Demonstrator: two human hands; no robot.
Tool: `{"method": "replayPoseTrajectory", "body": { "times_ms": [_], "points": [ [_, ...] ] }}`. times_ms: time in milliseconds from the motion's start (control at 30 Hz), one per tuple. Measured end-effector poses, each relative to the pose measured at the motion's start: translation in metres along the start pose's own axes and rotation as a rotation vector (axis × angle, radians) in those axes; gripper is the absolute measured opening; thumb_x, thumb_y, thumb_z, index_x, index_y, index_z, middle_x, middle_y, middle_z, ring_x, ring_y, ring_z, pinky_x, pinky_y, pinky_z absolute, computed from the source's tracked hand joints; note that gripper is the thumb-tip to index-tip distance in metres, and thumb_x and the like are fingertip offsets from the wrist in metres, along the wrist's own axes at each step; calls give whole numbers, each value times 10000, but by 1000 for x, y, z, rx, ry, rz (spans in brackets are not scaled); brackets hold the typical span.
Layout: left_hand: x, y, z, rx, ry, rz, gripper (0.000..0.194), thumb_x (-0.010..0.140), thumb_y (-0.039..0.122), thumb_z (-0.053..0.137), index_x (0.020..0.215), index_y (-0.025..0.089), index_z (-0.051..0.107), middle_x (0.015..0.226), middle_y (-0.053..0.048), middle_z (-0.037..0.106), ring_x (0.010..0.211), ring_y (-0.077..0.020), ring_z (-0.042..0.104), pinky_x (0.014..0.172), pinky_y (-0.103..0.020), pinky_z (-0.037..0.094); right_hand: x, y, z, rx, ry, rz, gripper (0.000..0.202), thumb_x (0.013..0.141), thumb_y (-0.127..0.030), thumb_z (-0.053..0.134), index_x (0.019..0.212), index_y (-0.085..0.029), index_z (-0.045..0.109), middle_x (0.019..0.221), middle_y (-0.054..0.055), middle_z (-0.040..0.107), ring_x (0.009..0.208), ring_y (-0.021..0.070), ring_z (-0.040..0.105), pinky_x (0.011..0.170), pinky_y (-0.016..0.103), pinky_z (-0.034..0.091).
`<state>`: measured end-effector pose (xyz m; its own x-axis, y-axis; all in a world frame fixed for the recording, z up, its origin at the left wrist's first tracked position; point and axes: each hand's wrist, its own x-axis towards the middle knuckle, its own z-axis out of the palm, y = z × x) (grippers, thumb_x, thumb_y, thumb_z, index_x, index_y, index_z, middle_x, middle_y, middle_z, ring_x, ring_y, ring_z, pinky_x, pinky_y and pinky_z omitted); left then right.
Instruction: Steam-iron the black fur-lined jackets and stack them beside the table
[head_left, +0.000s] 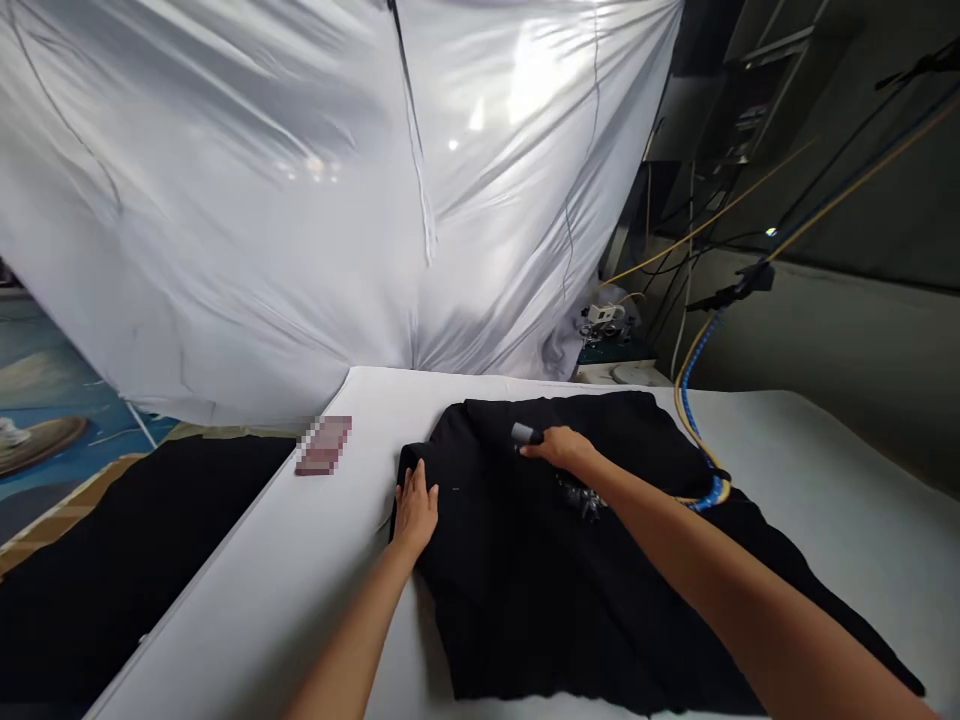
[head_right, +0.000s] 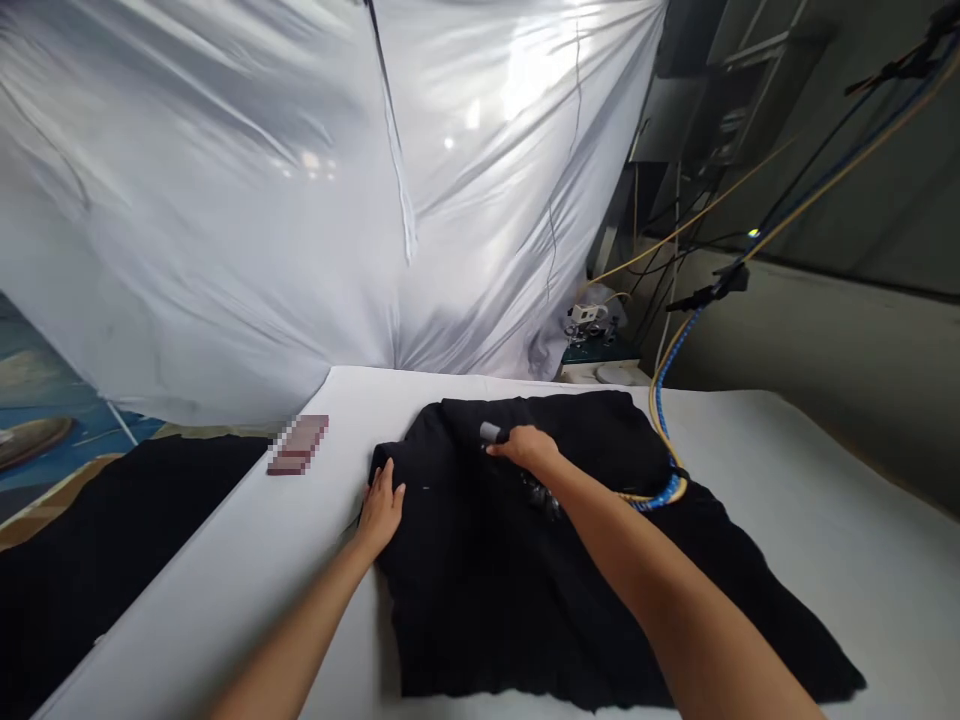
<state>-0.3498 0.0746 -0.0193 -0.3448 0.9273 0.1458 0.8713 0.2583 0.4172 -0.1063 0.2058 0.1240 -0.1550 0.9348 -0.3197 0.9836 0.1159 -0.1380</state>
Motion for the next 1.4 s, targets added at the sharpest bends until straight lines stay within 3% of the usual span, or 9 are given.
{"method": "replayPoseTrajectory", "body": {
  "times_ms": [133, 233, 467, 633, 800, 933, 1167, 1300, 1400],
  "points": [
    [-2, -19, 13, 30, -64, 29, 525, 887, 300, 235, 1385, 135, 209, 1411, -95, 310, 1325, -210, 199, 1064, -472, 182, 52, -37, -32, 50, 132, 172, 725, 636, -708, 477, 1066, -140, 615, 1087, 166, 595, 994, 290, 558, 757, 348, 443],
    [-5, -22, 21, 67, -23, 38, 504, 894, 310, 210, 1355, 126, 297, 1390, -87, 352, 1331, -212, 175, 1080, -473, 123, 76, -58, -31, 56, 120, 186, 741, 639, -717, 461, 1064, -130, 613, 1075, 162, 602, 971, 291, 566, 740, 345, 445],
    [-3, -19, 17, 70, 16, 6, 505, 892, 282, 229, 1362, 101, 267, 1350, -120, 409, 1320, -218, 210, 1063, -482, 162, 50, -82, 12, -56, -163, 48, 740, 559, -736, 531, 1007, -158, 645, 936, 119, 650, 875, 265, 601, 687, 303, 450],
    [-4, -19, 17, 79, 20, 5, 496, 886, 273, 244, 1345, 92, 292, 1345, -120, 416, 1311, -225, 232, 1063, -489, 161, -24, -51, 13, -122, -156, 54, 733, 547, -730, 547, 1020, -178, 642, 1003, 125, 634, 928, 279, 587, 717, 315, 441],
    [-6, -14, 13, 71, 43, -19, 499, 875, 247, 270, 1345, 79, 278, 1326, -151, 430, 1300, -249, 250, 1050, -550, 119, -104, -1, 27, -197, -336, -71, 676, 511, -702, 591, 946, -192, 673, 926, 100, 653, 857, 270, 610, 660, 302, 447],
    [-4, -2, 4, 38, 178, -67, 514, 859, 239, 308, 1348, 84, 272, 1382, -158, 340, 1317, -280, 191, 1048, -552, 130, -133, 28, 37, -135, -407, -94, 632, 497, -710, 590, 864, -204, 690, 832, 81, 661, 782, 258, 619, 625, 306, 445],
    [-7, 41, -14, -113, 226, 147, 474, 862, 208, 307, 1329, 129, 313, 1364, -111, 382, 1327, -223, 186, 1077, -479, 152, -96, 69, 9, -6, 42, 325, 663, 636, -704, 479, 996, -171, 643, 985, 135, 631, 901, 285, 592, 696, 333, 442],
    [-21, 65, -9, -183, 204, 285, 451, 865, 207, 311, 1313, 166, 344, 1330, -97, 433, 1313, -224, 231, 1055, -492, 208, -62, 96, -16, 91, 121, 475, 698, 639, -704, 476, 1014, -136, 633, 1020, 160, 614, 936, 304, 577, 714, 345, 446],
    [-30, 87, 0, -189, 173, 372, 444, 863, 195, 312, 1303, 180, 366, 1329, -93, 437, 1310, -231, 239, 1039, -513, 229, -44, 110, -24, 125, 107, 454, 685, 594, -701, 531, 993, -156, 642, 997, 149, 622, 937, 305, 576, 724, 360, 449]
  ]
}}
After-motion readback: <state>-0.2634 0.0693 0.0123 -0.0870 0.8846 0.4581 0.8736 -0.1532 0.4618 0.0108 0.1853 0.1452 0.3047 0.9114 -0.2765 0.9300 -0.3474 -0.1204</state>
